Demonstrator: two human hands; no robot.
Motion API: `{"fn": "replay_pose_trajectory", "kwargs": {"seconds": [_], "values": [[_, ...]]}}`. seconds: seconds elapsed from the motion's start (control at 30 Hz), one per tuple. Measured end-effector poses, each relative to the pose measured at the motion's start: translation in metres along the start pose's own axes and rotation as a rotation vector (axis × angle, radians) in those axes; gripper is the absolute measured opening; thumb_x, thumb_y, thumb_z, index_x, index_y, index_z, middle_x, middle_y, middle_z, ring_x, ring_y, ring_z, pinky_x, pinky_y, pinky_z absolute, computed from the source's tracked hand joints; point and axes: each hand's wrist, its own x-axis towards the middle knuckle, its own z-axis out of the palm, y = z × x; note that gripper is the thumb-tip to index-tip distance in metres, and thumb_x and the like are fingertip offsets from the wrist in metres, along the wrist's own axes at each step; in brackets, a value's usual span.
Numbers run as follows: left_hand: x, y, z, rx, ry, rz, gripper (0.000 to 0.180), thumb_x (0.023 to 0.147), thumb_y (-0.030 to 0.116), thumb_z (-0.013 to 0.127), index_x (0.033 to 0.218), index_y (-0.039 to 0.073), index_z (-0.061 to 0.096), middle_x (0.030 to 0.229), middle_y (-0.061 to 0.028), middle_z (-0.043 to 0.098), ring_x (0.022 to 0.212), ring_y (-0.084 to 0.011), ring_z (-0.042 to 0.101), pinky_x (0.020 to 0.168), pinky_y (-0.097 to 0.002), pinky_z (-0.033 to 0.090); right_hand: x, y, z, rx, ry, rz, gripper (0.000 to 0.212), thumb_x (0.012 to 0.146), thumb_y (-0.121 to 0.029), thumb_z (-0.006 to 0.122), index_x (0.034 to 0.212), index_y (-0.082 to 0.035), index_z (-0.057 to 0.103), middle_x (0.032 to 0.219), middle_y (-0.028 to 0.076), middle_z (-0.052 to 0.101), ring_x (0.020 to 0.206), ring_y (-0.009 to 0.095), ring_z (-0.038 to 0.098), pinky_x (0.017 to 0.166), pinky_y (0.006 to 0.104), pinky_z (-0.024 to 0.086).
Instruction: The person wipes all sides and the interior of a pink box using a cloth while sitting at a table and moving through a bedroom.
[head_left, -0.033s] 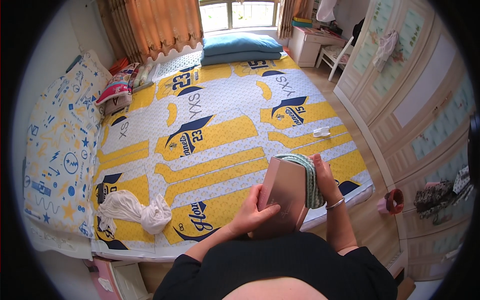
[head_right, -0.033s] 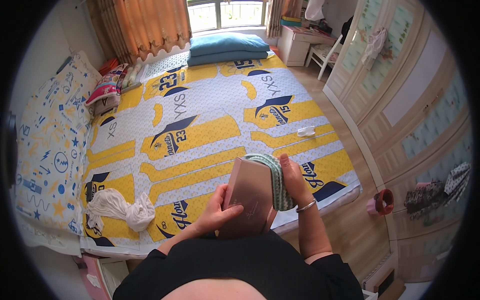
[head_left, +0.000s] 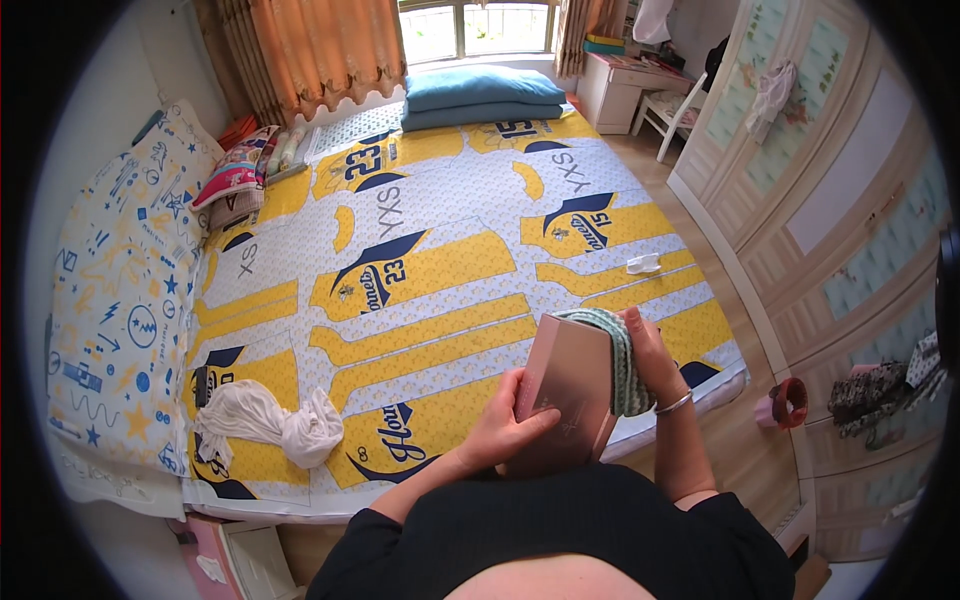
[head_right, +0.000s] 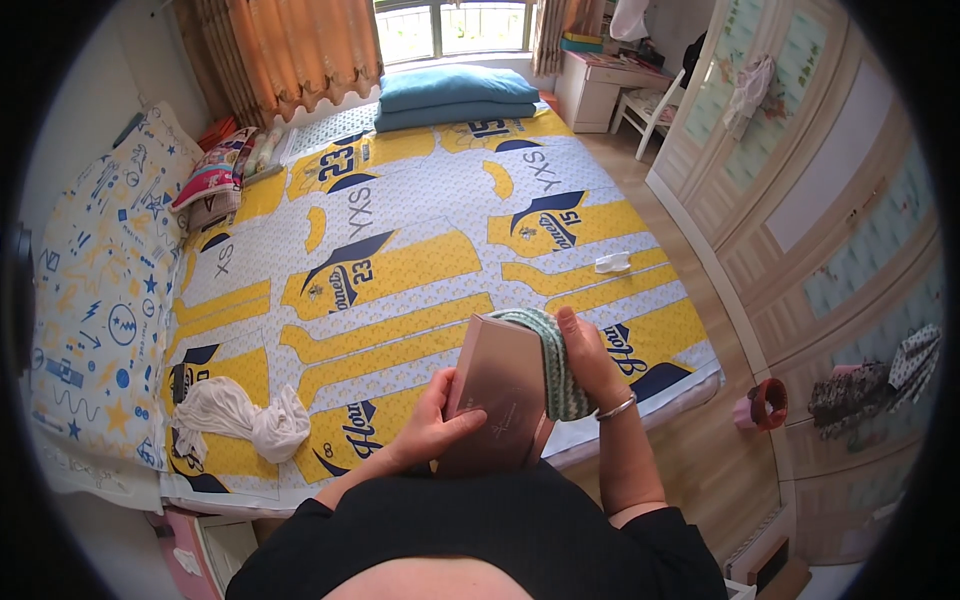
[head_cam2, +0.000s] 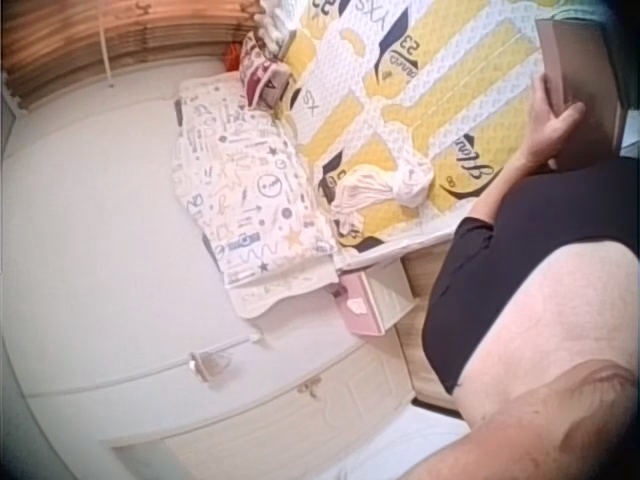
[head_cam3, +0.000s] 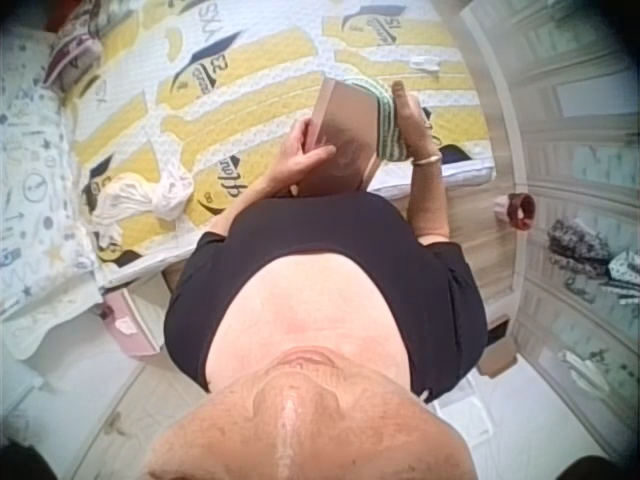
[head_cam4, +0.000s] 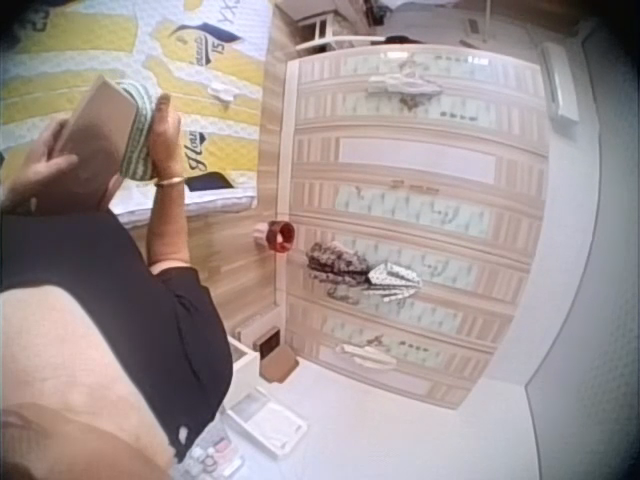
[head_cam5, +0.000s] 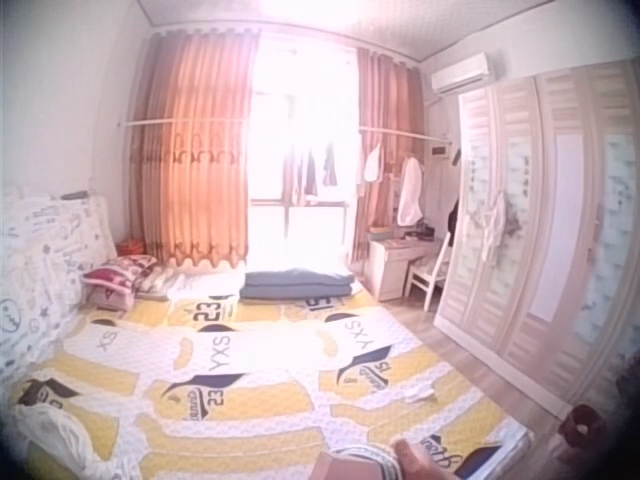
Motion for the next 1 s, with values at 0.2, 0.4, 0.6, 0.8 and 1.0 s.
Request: {"fn": "replay_pose_trajectory", "kwargs": {"seconds": [0.2, 0.4, 0.6, 0.8, 1.0], "values": [[-0.001, 0.003, 0.0, 0.001, -0.005, 0.017, 0.058, 0.079, 0.027, 0.067, 0.12, 0.001, 0.035, 0.107, -0.0122, 0.049, 0.099, -0.0171, 0.048, 0.087, -0.0305, 0.04, 0.007, -0.008, -0.007, -0.127, -0.174, 0.026, 0.047, 0.095, -0.039, 0.036, 0.089, 0.003, 0.056, 0.081, 0.003, 0.056, 0.076, 0.008, 0.045, 0.067, 0.0251, 0.041], [-0.002, 0.004, -0.001, 0.056, -0.003, 0.044, 0.059, 0.079, 0.028, 0.067, 0.121, 0.001, 0.034, 0.108, -0.0131, 0.048, 0.099, -0.0179, 0.047, 0.087, -0.031, 0.039, -0.002, 0.004, 0.003, 0.176, -0.022, 0.057, 0.051, 0.093, -0.047, 0.035, 0.097, 0.0, 0.055, 0.09, 0.005, 0.058, 0.08, 0.011, 0.053, 0.076, 0.0249, 0.044], [-0.001, 0.009, 0.0, 0.085, -0.047, 0.055, 0.06, 0.079, 0.028, 0.066, 0.121, 0.002, 0.032, 0.108, -0.0132, 0.048, 0.1, -0.0186, 0.046, 0.087, -0.0322, 0.039, -0.008, 0.013, 0.0, 0.71, -0.091, 0.06, 0.064, 0.091, -0.055, 0.031, 0.115, 0.001, 0.05, 0.107, 0.011, 0.056, 0.1, 0.017, 0.052, 0.087, 0.0327, 0.042], [-0.004, 0.007, -0.001, 0.003, -0.013, 0.075, 0.054, 0.08, 0.023, 0.066, 0.119, 0.004, 0.033, 0.109, -0.0103, 0.048, 0.101, -0.015, 0.045, 0.088, -0.0303, 0.038, -0.057, 0.096, 0.023, 0.269, -0.239, -0.215, 0.06, 0.093, -0.049, 0.033, 0.129, -0.002, 0.037, 0.118, 0.014, 0.052, 0.11, 0.025, 0.049, 0.095, 0.038, 0.038], [-0.009, 0.006, 0.0, -0.268, 0.118, 0.066, 0.051, 0.082, 0.019, 0.064, 0.12, 0.003, 0.033, 0.112, -0.0081, 0.047, 0.104, -0.0129, 0.044, 0.091, -0.0293, 0.036, -0.073, 0.117, 0.036, 1.06, -0.378, 0.112, 0.057, 0.093, -0.046, 0.034, 0.13, -0.002, 0.035, 0.119, 0.014, 0.051, 0.11, 0.024, 0.049, 0.094, 0.0371, 0.038]]}}
